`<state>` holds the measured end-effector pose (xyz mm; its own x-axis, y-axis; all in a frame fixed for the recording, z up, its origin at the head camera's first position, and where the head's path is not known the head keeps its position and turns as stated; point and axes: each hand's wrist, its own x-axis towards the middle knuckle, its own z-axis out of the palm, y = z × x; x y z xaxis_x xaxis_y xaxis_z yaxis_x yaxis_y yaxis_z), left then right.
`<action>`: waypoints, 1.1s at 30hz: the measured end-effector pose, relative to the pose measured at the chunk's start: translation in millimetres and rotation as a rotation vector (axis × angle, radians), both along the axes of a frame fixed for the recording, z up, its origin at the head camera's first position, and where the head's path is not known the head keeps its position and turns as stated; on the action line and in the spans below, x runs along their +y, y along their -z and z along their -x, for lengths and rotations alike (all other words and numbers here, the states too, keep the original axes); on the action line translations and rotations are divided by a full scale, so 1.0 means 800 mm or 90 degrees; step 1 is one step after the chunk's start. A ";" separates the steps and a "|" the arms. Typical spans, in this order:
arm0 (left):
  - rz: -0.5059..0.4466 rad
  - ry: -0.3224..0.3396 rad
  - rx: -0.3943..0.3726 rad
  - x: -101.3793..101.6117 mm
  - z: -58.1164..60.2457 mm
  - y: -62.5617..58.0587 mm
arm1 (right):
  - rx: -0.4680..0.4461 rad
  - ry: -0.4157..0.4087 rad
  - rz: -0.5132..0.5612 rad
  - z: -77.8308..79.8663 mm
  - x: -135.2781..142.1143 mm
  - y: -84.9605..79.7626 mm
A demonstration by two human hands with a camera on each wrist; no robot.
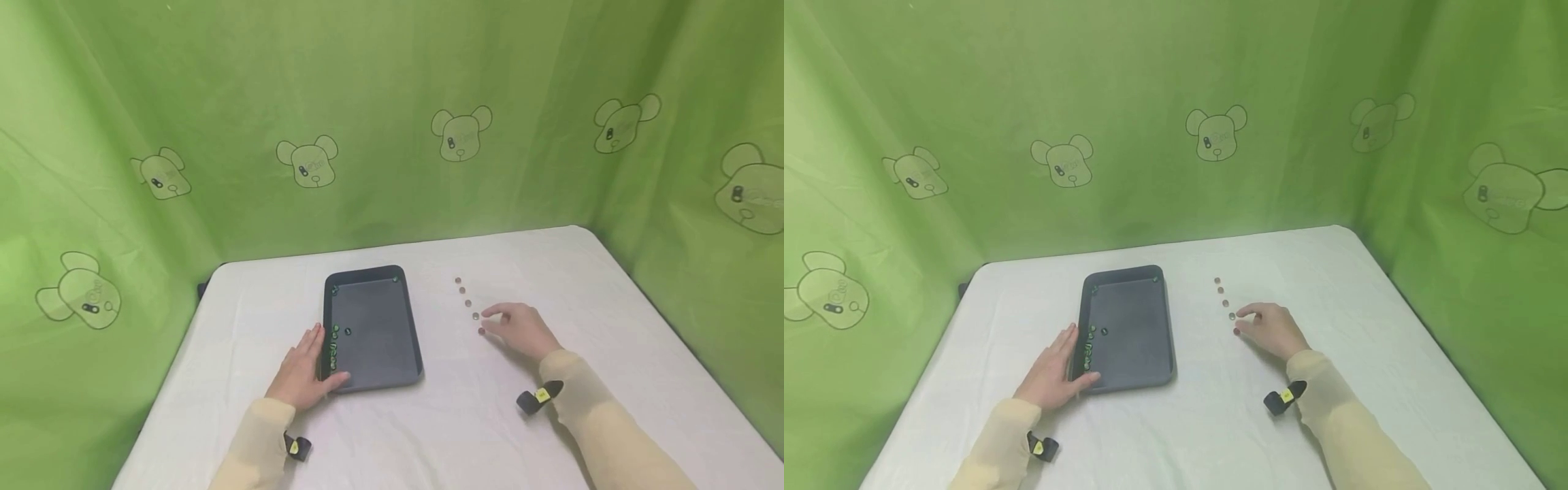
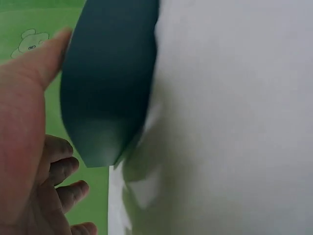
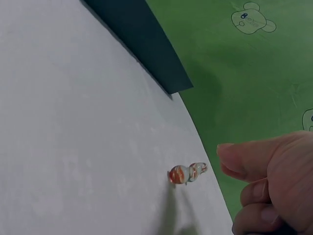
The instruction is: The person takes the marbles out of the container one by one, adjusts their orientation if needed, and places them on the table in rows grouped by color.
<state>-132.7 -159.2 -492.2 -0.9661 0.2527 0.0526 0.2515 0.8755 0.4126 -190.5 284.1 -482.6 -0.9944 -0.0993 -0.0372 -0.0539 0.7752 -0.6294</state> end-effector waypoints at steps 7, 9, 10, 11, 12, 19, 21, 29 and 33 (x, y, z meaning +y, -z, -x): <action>-0.002 -0.006 -0.021 0.000 -0.008 0.013 | -0.012 -0.006 0.033 -0.001 -0.013 -0.010; 0.000 -0.005 -0.022 0.000 -0.008 0.016 | -0.012 -0.014 0.033 -0.002 -0.017 -0.012; 0.003 -0.005 -0.022 -0.001 -0.007 0.017 | -0.014 -0.014 0.032 -0.002 -0.019 -0.012; 0.004 -0.004 -0.021 -0.001 -0.007 0.018 | -0.014 -0.016 0.031 -0.002 -0.020 -0.013; 0.005 -0.003 -0.020 -0.001 -0.006 0.018 | -0.014 -0.019 0.032 -0.003 -0.022 -0.013; 0.018 -0.002 -0.005 0.000 -0.006 0.013 | 0.005 -0.055 0.033 0.001 -0.044 -0.022; 0.027 0.000 -0.002 0.001 -0.007 0.010 | 0.012 -0.065 0.035 0.003 -0.053 -0.025; 0.057 0.004 0.007 0.002 -0.008 0.005 | 0.035 -0.134 0.029 0.020 -0.099 -0.039; 0.058 0.002 0.007 0.003 -0.010 0.003 | 0.052 -0.167 0.012 0.028 -0.121 -0.041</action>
<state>-124.8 -156.8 -494.7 -0.9648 0.2601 0.0401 0.2586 0.9087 0.3277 -212.9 187.1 -450.0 -0.9344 -0.3531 0.0472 -0.3024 0.7161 -0.6291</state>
